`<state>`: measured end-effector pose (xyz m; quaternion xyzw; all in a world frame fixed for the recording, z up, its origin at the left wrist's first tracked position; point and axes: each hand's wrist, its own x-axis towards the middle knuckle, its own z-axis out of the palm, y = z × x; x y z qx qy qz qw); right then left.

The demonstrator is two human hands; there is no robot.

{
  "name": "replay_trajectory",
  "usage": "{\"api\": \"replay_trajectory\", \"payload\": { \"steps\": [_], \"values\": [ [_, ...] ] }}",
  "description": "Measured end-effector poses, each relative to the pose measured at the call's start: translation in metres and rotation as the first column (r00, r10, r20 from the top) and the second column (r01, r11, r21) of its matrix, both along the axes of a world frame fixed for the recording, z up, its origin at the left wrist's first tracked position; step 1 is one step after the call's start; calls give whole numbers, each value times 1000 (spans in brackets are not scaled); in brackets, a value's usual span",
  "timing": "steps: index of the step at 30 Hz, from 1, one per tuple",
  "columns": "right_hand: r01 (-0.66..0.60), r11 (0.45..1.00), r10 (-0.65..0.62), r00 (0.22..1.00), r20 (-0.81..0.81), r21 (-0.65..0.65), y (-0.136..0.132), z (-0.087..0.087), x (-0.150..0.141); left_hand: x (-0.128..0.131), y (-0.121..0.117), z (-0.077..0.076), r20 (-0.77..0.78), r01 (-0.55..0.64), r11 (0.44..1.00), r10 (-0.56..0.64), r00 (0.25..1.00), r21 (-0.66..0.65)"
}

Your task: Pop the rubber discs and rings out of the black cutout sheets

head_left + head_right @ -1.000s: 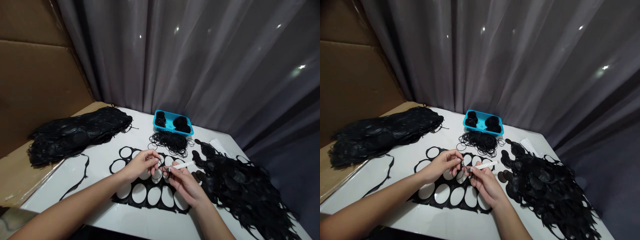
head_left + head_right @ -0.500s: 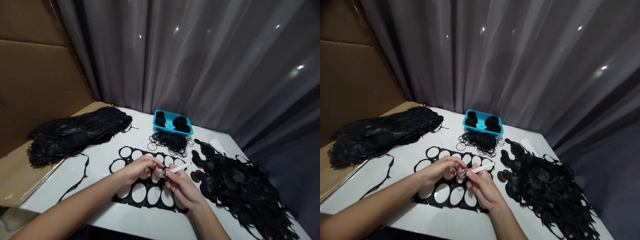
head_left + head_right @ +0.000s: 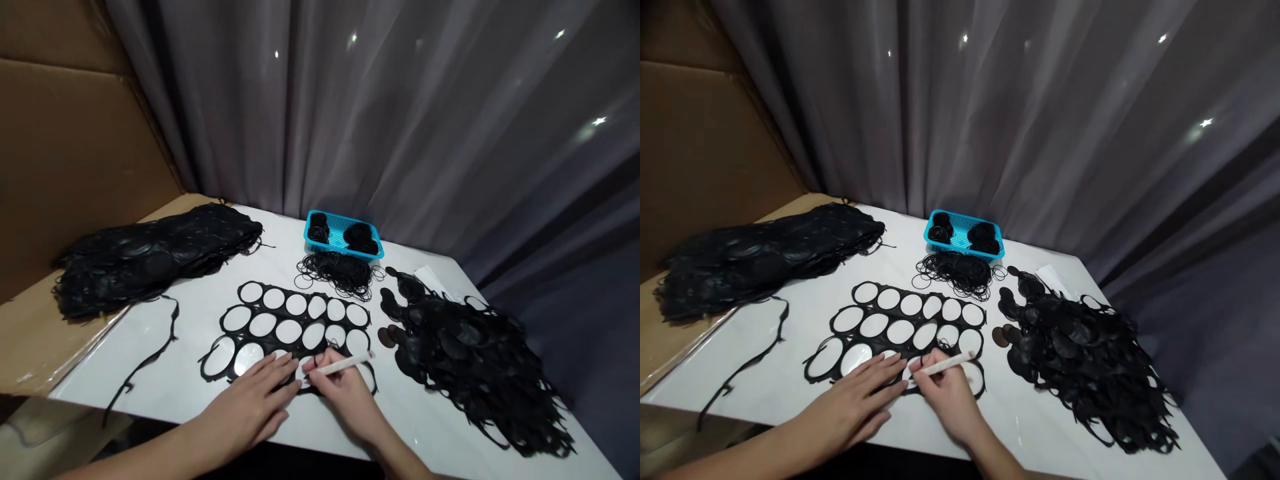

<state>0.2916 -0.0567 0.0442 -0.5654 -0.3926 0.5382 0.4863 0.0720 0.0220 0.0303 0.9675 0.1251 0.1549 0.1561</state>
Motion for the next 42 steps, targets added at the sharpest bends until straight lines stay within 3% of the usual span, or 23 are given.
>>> {"api": "replay_trajectory", "payload": {
  "steps": [4,12,19,25,37,39,42],
  "values": [
    [-57,995,34,963,269,79,-14,-12,-11,-9,-5,-3,-71,3,996,3,997,85],
    [-83,994,37,875,483,73,-18,-10,-12,-10,-5,1,-89,26,997,-20,996,68],
    [-66,995,19,859,512,74,-21,-13,-13,-9,-11,-9,-81,-6,998,11,997,63],
    [-86,994,31,817,576,69,-23,-13,-16,-7,-12,-6,-56,-30,999,32,998,34],
    [-87,980,-51,761,647,180,-26,-18,-19,-4,-13,-2,-89,-35,999,38,995,30],
    [-144,962,-59,719,692,231,-30,-24,-23,-4,-13,-2,-106,-36,999,40,994,40],
    [-289,910,-93,557,825,297,-35,-35,-28,-5,-12,-4,-85,-54,998,57,995,34]
  ]
}}
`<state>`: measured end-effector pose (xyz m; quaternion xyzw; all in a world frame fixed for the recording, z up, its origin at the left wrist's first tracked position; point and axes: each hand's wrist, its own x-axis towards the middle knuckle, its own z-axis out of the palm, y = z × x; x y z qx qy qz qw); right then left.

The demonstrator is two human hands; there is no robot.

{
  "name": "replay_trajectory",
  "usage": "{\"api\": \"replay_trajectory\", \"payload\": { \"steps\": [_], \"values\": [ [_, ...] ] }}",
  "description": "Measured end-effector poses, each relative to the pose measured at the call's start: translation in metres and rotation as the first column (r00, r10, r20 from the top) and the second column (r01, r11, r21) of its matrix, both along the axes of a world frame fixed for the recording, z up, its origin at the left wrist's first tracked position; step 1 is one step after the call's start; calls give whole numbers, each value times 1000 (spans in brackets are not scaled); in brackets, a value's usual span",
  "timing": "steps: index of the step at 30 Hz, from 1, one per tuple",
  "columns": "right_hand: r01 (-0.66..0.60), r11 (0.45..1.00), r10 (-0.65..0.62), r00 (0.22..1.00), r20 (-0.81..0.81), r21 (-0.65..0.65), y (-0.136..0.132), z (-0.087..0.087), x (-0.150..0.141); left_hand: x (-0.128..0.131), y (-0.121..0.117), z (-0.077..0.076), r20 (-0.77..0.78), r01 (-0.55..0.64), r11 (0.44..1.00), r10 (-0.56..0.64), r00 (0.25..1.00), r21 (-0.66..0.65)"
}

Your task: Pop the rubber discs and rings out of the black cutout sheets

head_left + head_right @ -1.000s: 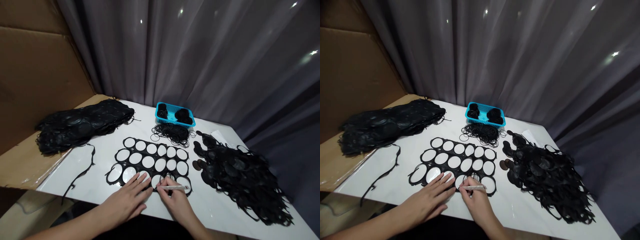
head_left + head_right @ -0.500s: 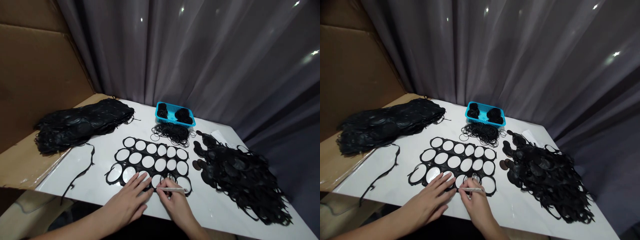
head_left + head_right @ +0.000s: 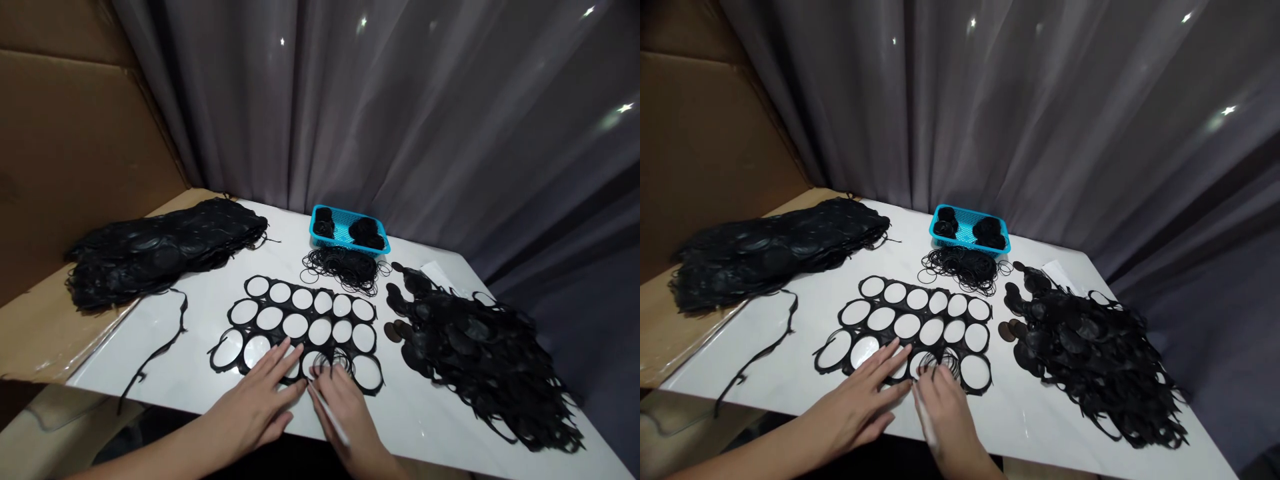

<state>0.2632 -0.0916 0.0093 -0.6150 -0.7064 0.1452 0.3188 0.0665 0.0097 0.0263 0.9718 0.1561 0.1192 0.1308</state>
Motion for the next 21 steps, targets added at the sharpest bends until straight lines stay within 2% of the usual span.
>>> {"api": "replay_trajectory", "payload": {
  "steps": [3,5,6,9,10,12,14,16,21],
  "values": [
    [-3,994,-16,985,171,108,11,0,12,-1,1,-4,13,1,1000,-1,1000,-9],
    [101,978,-132,978,164,183,27,8,38,-2,2,-5,0,6,1000,-6,1000,-5],
    [179,968,-205,967,150,175,36,15,55,-2,3,-6,-8,9,1000,-9,1000,-2],
    [475,860,-487,873,21,189,56,36,107,-3,4,-5,-28,16,1000,-16,999,1],
    [543,824,-541,839,-58,162,59,41,120,-3,5,-5,-28,17,1000,-17,999,-2],
    [614,789,-582,751,-311,7,61,46,136,-4,6,-5,-18,21,1000,-21,1000,-15],
    [565,804,-561,616,-553,-187,59,46,139,-5,7,-4,-5,24,999,-24,1000,-28],
    [467,829,-535,499,-682,-309,58,41,134,-6,8,-3,-3,27,999,-27,1000,-32],
    [363,863,-482,383,-788,-351,61,33,123,-8,11,5,15,36,999,-36,999,-11]
  ]
}}
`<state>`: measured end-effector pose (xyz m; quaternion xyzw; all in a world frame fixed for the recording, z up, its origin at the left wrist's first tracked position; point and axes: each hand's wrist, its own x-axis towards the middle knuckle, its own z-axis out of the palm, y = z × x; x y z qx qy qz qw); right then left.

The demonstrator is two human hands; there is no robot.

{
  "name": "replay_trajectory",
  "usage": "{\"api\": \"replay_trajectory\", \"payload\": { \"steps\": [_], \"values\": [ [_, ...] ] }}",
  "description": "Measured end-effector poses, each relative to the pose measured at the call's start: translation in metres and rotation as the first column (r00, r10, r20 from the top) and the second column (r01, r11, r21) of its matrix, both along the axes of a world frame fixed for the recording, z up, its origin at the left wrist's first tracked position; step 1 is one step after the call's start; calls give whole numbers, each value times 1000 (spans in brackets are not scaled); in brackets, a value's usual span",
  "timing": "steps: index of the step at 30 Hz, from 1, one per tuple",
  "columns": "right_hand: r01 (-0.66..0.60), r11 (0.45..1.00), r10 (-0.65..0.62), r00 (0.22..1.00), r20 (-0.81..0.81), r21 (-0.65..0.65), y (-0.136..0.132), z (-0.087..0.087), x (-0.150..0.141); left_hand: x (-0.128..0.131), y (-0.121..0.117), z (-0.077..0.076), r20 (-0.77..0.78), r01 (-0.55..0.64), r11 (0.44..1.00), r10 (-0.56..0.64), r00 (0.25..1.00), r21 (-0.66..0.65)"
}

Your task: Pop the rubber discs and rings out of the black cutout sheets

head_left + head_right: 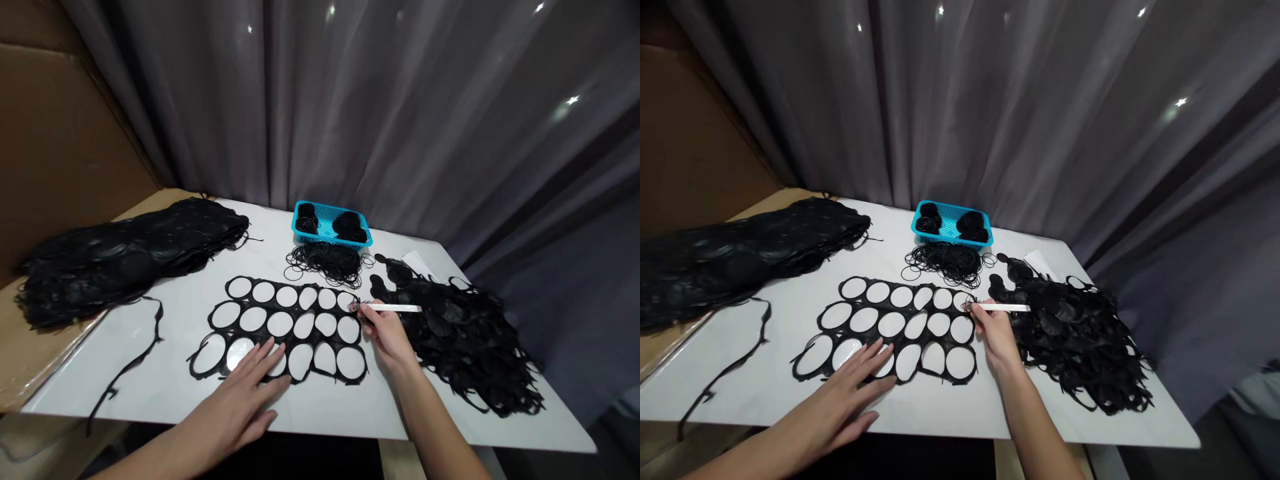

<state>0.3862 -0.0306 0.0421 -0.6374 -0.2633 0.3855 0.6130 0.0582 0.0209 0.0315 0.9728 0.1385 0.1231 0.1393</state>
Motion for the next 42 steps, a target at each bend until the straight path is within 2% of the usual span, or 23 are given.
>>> {"api": "replay_trajectory", "payload": {
  "steps": [4,7,11,14,17,20,23,24,26,28,30,35,42],
  "values": [
    [-33,998,36,997,-71,45,1,6,-10,-5,7,7,27,-17,1000,17,1000,-14],
    [-85,994,100,964,-246,72,2,10,-20,-9,14,11,44,-56,998,57,997,-41],
    [-86,994,106,861,-498,63,7,9,-30,-15,18,15,73,-92,994,97,993,-63],
    [-98,994,104,754,-648,45,10,9,-37,-20,13,12,81,-105,993,110,991,-61],
    [-170,982,175,688,-705,78,9,13,-52,-25,4,8,80,-107,994,108,991,-25],
    [-334,937,332,764,-553,101,4,15,-81,-28,-5,3,93,-113,993,109,990,39],
    [-515,857,510,844,-166,18,-5,9,-115,-29,-11,-2,101,-127,988,118,988,90],
    [-549,835,549,836,-9,-32,-8,6,-125,-29,-12,-4,103,-134,985,123,987,106],
    [-559,819,571,773,276,-130,-14,-1,-139,-29,-14,-7,107,-146,979,131,986,139],
    [-534,826,551,697,459,-181,-18,-7,-147,-28,-15,-9,103,-146,976,130,986,161],
    [-514,835,529,656,539,-196,-19,-11,-149,-27,-16,-9,93,-142,976,128,987,166],
    [-516,835,515,606,606,-193,-21,-13,-147,-26,-16,-7,98,-140,977,125,987,162],
    [-510,840,510,623,593,-187,-22,-12,-148,-26,-15,-6,103,-144,980,131,986,135]
  ]
}}
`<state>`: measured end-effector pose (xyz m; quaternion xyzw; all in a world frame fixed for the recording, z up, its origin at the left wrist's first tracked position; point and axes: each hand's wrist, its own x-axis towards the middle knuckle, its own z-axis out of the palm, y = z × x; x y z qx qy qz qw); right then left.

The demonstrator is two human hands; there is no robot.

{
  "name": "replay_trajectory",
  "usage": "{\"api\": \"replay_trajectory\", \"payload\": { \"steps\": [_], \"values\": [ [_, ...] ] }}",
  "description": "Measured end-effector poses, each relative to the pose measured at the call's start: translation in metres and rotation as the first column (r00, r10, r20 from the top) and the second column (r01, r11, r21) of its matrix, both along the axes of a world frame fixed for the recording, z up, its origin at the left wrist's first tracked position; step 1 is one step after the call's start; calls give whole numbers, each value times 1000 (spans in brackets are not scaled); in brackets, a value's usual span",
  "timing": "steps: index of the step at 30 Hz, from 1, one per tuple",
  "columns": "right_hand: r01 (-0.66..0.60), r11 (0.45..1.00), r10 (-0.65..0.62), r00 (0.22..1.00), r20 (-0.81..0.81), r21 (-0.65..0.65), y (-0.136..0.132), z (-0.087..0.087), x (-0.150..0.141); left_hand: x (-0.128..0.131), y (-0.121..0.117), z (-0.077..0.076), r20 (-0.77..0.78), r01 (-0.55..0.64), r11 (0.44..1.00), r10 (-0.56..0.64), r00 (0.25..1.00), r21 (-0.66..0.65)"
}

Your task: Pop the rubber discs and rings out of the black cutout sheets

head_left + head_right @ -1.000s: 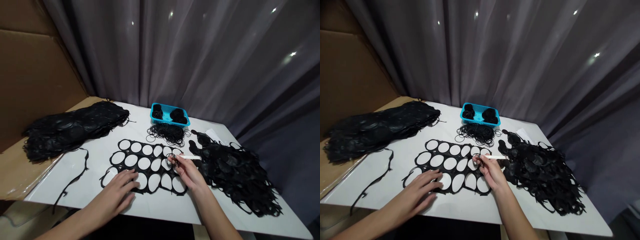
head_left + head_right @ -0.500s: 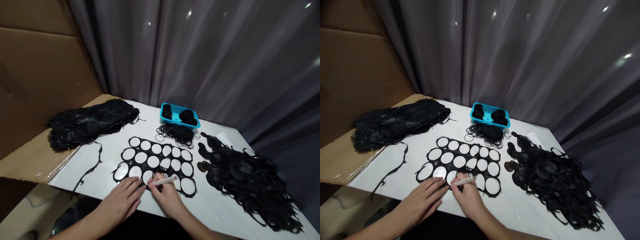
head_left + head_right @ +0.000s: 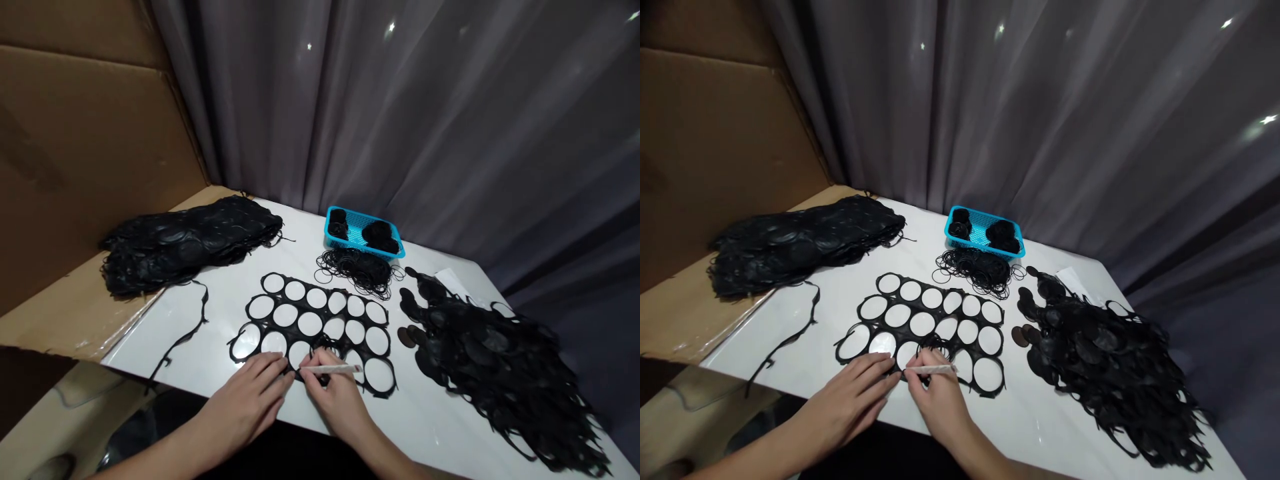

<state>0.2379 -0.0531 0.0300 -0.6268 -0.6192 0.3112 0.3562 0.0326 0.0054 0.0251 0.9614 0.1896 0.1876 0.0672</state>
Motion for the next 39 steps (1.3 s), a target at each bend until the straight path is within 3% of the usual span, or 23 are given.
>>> {"api": "replay_trajectory", "payload": {
  "steps": [5,8,12,14,16,18,21,24,27,30,34,39],
  "values": [
    [-43,996,36,995,96,74,0,-2,2,-1,0,0,-6,0,999,0,1000,-40],
    [-130,977,89,969,231,167,-7,-9,-1,-3,1,-2,6,1,998,-1,1000,-58],
    [-338,907,165,834,527,251,-10,-14,-3,-6,4,-6,31,-12,997,14,999,-81],
    [-361,889,141,799,584,280,2,-9,8,-8,5,-8,8,-3,995,4,1000,-102],
    [-249,917,55,853,520,312,25,1,30,-10,6,-9,-14,8,993,-10,1000,-118],
    [45,945,-171,913,371,324,54,13,60,-12,5,-8,-32,12,992,-16,999,-126],
    [234,911,-341,891,300,340,87,27,96,-16,3,-4,-38,1,993,-5,999,-114],
    [234,945,-286,931,227,229,96,29,104,-16,1,3,-24,-18,991,15,1000,-135],
    [146,988,-149,987,-57,-48,90,24,87,-8,7,10,16,-57,982,61,998,-182],
    [14,972,-92,940,-328,-233,81,18,64,6,19,10,24,-77,986,81,996,-147],
    [-78,972,-13,924,-382,-222,73,15,47,20,31,-4,-6,-81,995,81,997,-64],
    [-97,981,56,970,-237,-166,65,12,42,22,32,-13,-17,-93,995,93,996,-30]
  ]
}}
